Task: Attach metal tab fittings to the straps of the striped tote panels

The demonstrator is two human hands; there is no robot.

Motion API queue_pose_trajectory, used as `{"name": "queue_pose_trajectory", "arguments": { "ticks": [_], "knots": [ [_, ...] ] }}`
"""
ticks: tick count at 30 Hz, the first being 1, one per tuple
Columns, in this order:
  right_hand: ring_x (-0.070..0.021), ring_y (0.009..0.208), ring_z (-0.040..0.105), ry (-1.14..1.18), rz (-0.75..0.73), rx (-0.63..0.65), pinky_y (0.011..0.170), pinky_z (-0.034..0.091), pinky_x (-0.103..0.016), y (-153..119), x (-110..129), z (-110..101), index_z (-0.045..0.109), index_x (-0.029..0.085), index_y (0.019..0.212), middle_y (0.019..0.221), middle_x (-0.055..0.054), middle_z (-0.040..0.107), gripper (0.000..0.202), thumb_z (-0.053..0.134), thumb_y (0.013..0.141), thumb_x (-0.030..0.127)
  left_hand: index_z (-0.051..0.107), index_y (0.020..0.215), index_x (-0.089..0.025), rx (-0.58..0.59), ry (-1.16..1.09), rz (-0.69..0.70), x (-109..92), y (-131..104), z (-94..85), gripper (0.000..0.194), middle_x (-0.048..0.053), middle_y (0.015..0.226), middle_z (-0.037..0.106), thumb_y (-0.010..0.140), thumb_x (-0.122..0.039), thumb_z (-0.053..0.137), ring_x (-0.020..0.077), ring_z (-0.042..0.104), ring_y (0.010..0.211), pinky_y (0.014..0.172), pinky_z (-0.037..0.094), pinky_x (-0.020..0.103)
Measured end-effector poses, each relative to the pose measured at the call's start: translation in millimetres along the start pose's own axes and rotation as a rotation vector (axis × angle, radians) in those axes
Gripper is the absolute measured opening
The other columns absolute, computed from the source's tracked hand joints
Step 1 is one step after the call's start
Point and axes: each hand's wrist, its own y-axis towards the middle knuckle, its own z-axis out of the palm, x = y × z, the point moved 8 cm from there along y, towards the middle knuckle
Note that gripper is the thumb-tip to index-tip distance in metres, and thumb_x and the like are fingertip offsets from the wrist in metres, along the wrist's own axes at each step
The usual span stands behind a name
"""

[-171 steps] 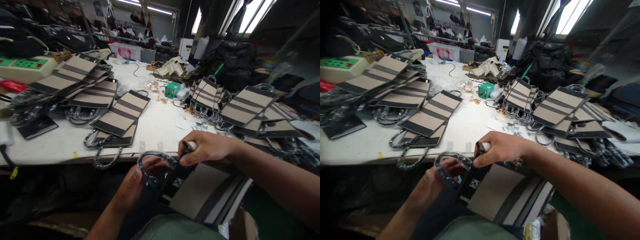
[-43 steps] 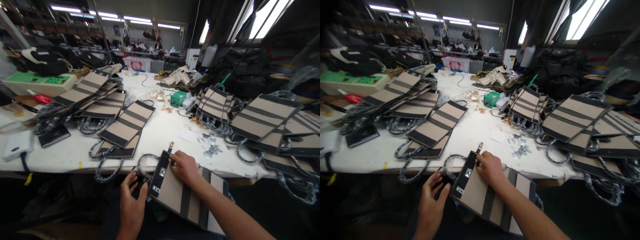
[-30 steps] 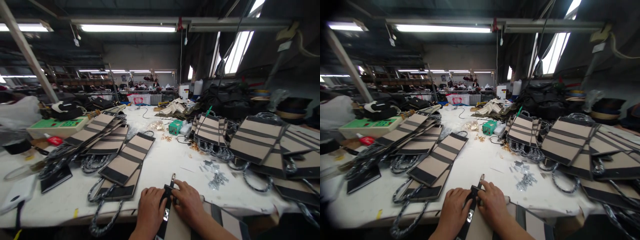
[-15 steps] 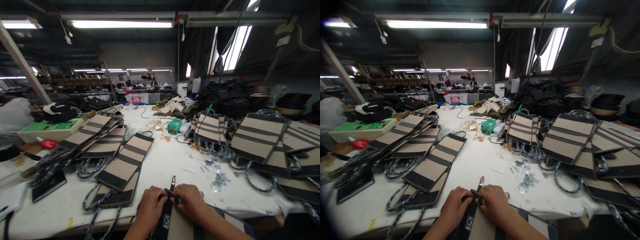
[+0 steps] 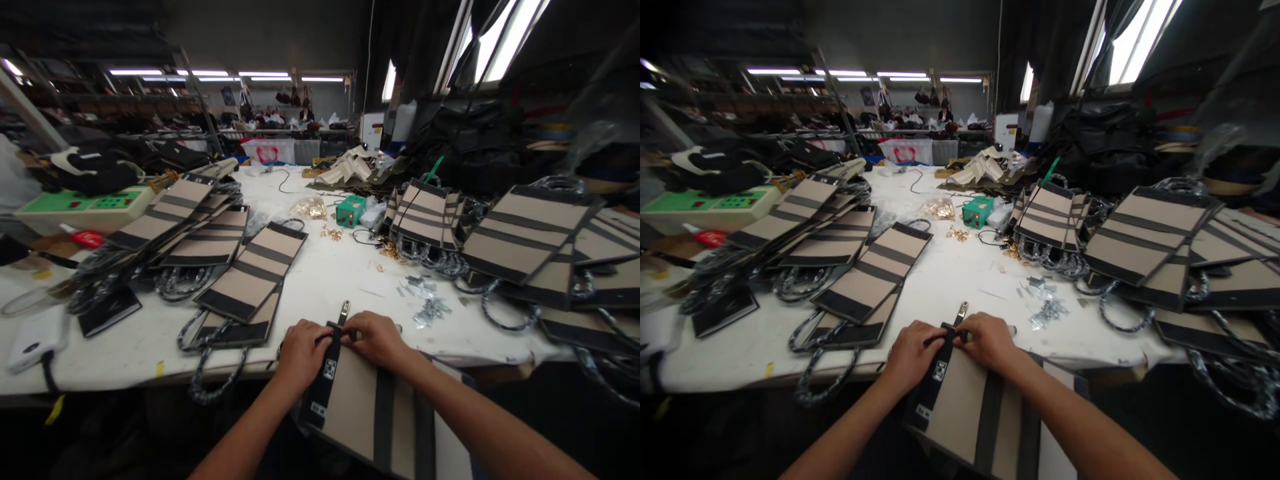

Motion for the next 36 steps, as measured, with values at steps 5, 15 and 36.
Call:
{"name": "queue_pose_trajectory", "arguments": {
  "ticks": [5,15,36],
  "knots": [
    [-0.0157,0.084,0.072,0.000,0.077,0.080,0.073,0.048,-0.026,7,-11,-1,0.078,0.033,0.094,0.094,0.006,0.078,0.011,0.075,0.083,0.034,0.080,0.097,-0.026,0.065,-0.037,-0.077,3,19,2.3,0.018,0.003,0.100,0.079,0.088,-0.023,0.065,0.0238,0.068,0.098,0.089,0.050,0.038],
    [-0.0156,0.091,0.068,-0.048,-0.036,0.059,0.077,0.046,-0.026,8,-12,1,0.076,0.029,0.099,0.099,0.002,0.075,0.013,0.073,0.089,0.036,0.080,0.105,-0.028,0.132,-0.094,0.052,19,19,12.9,0.021,0.004,0.102,0.075,0.092,-0.029,0.064,0.0210,0.064,0.103,0.096,0.049,0.035],
    [-0.0186,0.095,0.067,0.001,0.103,-0.245,0.089,0.045,-0.034,-16,0,15,0.080,0.028,0.090,0.100,-0.001,0.077,0.015,0.067,0.096,0.033,0.071,0.121,-0.021,0.000,0.160,0.205,-10,-11,6.0,0.029,0.008,0.132,0.068,0.098,-0.023,0.054,0.0268,0.059,0.122,0.108,0.042,0.046]
  ]
}}
